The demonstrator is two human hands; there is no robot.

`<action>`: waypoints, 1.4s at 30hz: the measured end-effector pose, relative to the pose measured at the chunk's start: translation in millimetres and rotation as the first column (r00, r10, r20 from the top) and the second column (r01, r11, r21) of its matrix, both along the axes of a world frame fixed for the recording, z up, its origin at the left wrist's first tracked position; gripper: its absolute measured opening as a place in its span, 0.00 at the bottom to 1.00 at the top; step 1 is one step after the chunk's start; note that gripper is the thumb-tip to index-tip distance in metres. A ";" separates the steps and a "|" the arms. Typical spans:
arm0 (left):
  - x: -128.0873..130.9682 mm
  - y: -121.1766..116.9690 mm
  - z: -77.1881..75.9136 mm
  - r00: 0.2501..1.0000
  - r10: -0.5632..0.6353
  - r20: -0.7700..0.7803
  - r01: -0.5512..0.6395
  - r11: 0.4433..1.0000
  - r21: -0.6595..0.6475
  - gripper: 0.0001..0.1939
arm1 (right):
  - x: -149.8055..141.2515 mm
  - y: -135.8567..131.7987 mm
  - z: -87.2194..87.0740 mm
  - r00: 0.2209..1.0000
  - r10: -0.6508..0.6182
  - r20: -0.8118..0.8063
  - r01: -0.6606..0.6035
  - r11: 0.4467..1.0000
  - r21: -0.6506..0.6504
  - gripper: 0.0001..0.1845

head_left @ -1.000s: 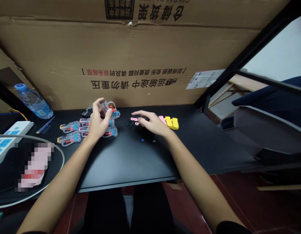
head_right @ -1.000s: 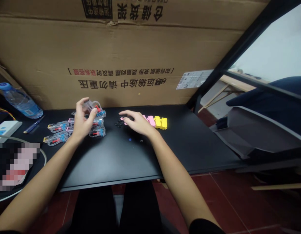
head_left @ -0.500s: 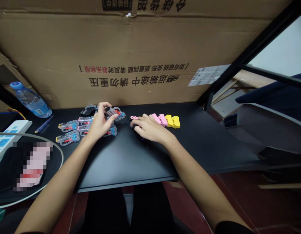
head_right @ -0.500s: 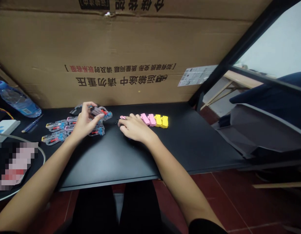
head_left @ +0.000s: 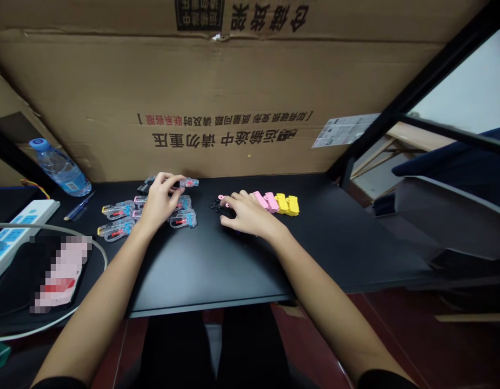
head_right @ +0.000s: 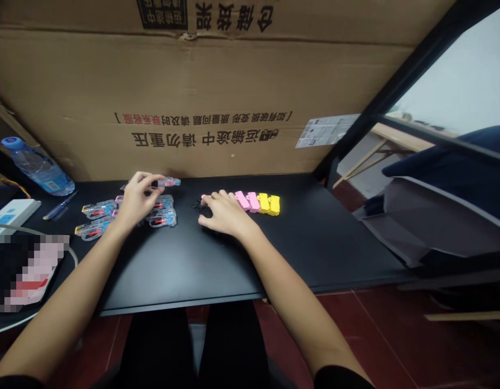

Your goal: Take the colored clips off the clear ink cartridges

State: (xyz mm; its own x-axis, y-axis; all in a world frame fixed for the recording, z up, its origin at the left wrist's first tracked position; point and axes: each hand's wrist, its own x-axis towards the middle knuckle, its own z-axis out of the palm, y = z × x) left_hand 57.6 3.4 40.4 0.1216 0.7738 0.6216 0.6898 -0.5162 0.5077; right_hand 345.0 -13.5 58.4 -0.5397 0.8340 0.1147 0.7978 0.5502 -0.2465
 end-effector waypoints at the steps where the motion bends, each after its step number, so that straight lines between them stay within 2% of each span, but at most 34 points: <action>1: 0.6 2.0 -3.6 1.000 -0.007 -0.012 0.007 1.000 -0.012 0.14 | -0.4 0.9 -0.4 1.000 -0.007 -0.012 0.007 1.000 0.003 0.19; 7: 12.0 12.5 -18.4 0.990 0.105 -0.093 -0.117 0.984 -0.133 0.22 | -2.5 5.4 -3.6 0.994 -0.036 -0.100 0.036 0.999 -0.002 0.18; 12: 17.1 11.8 -11.7 0.971 0.120 -0.208 -0.155 0.974 -0.162 0.31 | -3.9 6.6 -6.0 0.990 -0.026 -0.136 0.029 0.999 0.020 0.17; 17: 6.2 6.8 -3.8 0.896 0.259 -0.360 -0.319 0.940 -0.118 0.27 | -4.4 6.9 -6.3 0.984 -0.006 -0.177 0.011 1.000 0.026 0.15; 23: -13.1 8.0 -10.7 0.817 0.311 -0.485 -0.451 0.869 -0.204 0.24 | -3.7 7.6 -6.3 0.977 -0.016 -0.212 0.026 0.999 0.044 0.14; 32: -8.9 11.4 -5.4 0.819 0.321 -0.476 -0.464 0.858 -0.220 0.25 | -4.8 7.7 -8.0 0.972 0.003 -0.235 0.007 0.999 0.042 0.14; 37: -3.7 16.1 -7.1 0.806 0.404 -0.432 -0.515 0.838 -0.177 0.22 | -3.7 11.9 -10.7 0.976 0.005 -0.219 0.006 0.999 0.050 0.12; 39: -1.0 19.4 -9.3 0.801 0.436 -0.411 -0.529 0.836 -0.144 0.23 | -2.6 12.4 -9.1 0.972 0.034 -0.233 -0.021 0.998 0.055 0.10; 42: 1.1 21.9 -8.7 0.805 0.452 -0.385 -0.517 0.852 -0.081 0.24 | -2.7 9.5 -4.3 0.926 0.159 -0.343 -0.144 0.987 0.069 0.08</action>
